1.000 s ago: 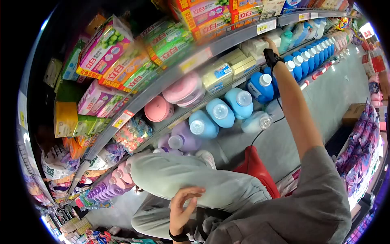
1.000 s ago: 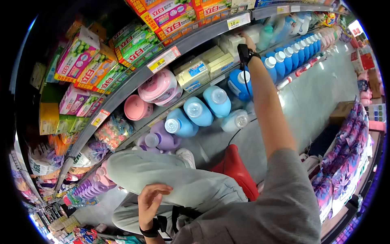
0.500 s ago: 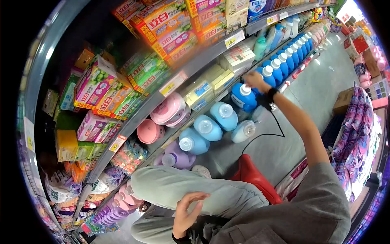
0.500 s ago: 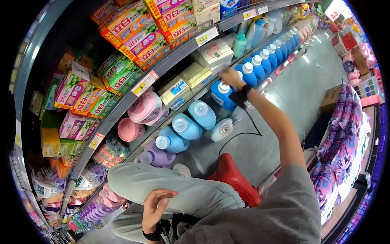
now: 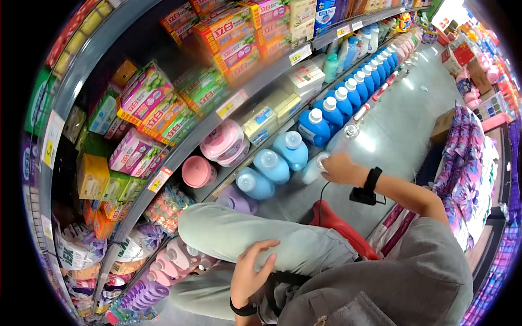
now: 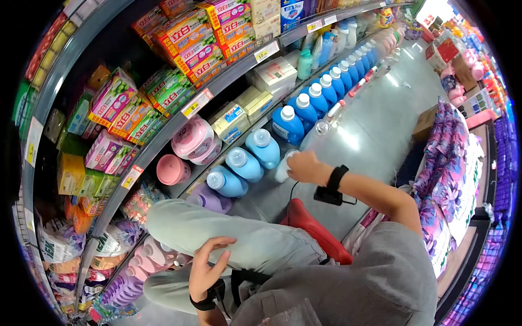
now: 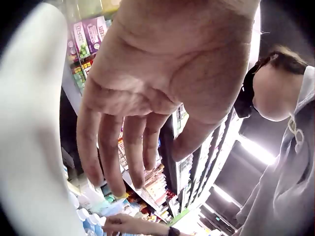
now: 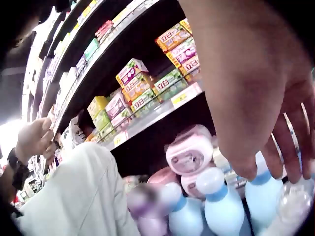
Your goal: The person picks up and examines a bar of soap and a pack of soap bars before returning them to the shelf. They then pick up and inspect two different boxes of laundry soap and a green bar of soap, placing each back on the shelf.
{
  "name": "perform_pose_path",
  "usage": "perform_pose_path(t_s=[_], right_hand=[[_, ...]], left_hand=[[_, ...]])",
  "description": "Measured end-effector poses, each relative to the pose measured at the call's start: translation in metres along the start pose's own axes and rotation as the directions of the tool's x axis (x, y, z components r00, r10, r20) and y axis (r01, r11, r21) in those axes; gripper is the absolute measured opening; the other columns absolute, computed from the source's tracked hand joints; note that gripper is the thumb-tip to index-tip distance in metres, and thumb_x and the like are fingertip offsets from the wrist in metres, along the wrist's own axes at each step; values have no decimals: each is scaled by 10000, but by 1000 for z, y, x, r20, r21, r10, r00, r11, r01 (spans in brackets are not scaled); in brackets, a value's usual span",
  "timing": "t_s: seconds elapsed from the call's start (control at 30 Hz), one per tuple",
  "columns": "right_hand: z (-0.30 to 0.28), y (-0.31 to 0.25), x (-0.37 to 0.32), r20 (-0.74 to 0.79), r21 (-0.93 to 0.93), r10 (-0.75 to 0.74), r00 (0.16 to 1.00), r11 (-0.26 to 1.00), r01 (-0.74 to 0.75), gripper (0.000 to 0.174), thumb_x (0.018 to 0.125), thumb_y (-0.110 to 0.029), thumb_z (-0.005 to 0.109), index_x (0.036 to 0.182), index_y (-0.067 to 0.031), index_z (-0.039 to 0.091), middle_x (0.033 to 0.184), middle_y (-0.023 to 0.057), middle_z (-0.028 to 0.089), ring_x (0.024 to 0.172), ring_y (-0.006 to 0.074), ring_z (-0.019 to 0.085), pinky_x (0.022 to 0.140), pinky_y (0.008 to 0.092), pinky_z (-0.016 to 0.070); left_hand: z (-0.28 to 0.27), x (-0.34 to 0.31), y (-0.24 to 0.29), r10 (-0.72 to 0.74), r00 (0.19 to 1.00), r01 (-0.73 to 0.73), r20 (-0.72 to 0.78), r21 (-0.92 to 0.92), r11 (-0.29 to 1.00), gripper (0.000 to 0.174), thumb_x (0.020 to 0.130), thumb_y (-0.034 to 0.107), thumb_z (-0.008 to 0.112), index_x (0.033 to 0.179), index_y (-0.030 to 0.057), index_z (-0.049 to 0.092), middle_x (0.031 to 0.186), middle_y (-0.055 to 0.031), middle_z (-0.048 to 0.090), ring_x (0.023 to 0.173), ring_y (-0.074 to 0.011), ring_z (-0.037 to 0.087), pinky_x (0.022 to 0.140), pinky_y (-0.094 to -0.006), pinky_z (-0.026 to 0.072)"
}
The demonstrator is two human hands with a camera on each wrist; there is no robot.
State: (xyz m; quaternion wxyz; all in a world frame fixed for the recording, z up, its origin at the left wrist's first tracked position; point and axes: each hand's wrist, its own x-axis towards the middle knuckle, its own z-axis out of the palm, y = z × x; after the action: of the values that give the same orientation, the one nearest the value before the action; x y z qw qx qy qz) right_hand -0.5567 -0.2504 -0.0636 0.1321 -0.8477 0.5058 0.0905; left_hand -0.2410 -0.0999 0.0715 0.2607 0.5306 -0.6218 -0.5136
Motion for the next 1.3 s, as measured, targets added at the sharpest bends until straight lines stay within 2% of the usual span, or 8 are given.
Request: perform_pose_path(t_s=[0.1, 0.17, 0.23, 0.43, 0.63, 0.8, 1.1, 1.3], right_hand=[[61, 10, -51, 261, 22, -3, 965, 1000, -3, 237, 686, -278, 617, 744, -50, 642, 770, 136, 643, 701, 325, 629, 572, 431, 457], [66, -2, -80, 554, -66, 84, 828, 996, -57, 210, 639, -239, 625, 734, -55, 658, 783, 136, 651, 739, 312, 634, 600, 396, 445], [98, 1, -116, 608, -37, 90, 789, 996, -85, 401, 752, -426, 632, 888, -48, 623, 835, 149, 642, 824, 341, 626, 706, 454, 490], [133, -24, -181, 667, 196, 17, 745, 960, -198, 601, 724, -470, 667, 1079, -8, 517, 872, 212, 631, 847, 394, 604, 692, 457, 482], [165, -7, -172, 502, 499, 186, 845, 736, -458, 673, 714, -513, 691, 1116, -12, 492, 873, 224, 623, 842, 381, 603, 706, 433, 478], [153, 10, -145, 629, 358, -45, 776, 903, -238, 717, 733, -649, 580, 1194, -104, 507, 915, 151, 650, 912, 338, 603, 789, 431, 457], [189, 9, -174, 510, 623, 32, 859, 675, -395, 775, 746, -565, 636, 1283, -45, 432, 1011, 207, 626, 939, 343, 600, 817, 407, 461], [195, -16, -191, 247, 738, 91, 965, 628, -248, 605, 853, -327, 582, 1390, -234, 319, 917, 167, 608, 899, 361, 560, 763, 424, 449]], left_hand=[[-9, -17, -3, -39, 996, 37, -75, -30, 999, 262, 792, 25, 599, 1054, 38, 589, 1048, -67, 653, 939, -202, 626, 619, -261, 489], [-15, -31, -13, -40, 984, 28, -176, -68, 997, 233, 794, 19, 593, 1026, 24, 596, 1020, -68, 657, 904, -155, 622, 534, -234, 455], [-22, -49, -17, -102, 959, 92, -265, -52, 994, 197, 810, 21, 585, 1007, 9, 599, 1002, -83, 656, 882, -148, 614, 616, -243, 472], [-29, -102, -51, -107, 865, 34, -491, -155, 987, 180, 871, 20, 536, 1042, -30, 557, 987, -121, 644, 920, -181, 607, 842, -283, 444], [-30, -152, -62, -162, 733, 158, -661, -67, 985, 168, 891, 35, 514, 1041, -31, 551, 980, -135, 637, 923, -194, 611, 863, -309, 453], [-12, -165, -21, -144, 644, 195, -751, -22, 981, 177, 891, 56, 523, 1040, -36, 547, 959, -136, 638, 903, -200, 612, 859, -316, 459], [14, -162, 33, -88, 459, 249, -884, 33, 968, 175, 924, 85, 471, 999, -55, 544, 909, -147, 633, 869, -219, 628, 806, -319, 500], [3, -169, 46, 36, 459, 250, -888, 168, 953, 178, 923, 88, 472, 999, -54, 547, 899, -148, 634, 847, -219, 631, 784, -319, 506]])
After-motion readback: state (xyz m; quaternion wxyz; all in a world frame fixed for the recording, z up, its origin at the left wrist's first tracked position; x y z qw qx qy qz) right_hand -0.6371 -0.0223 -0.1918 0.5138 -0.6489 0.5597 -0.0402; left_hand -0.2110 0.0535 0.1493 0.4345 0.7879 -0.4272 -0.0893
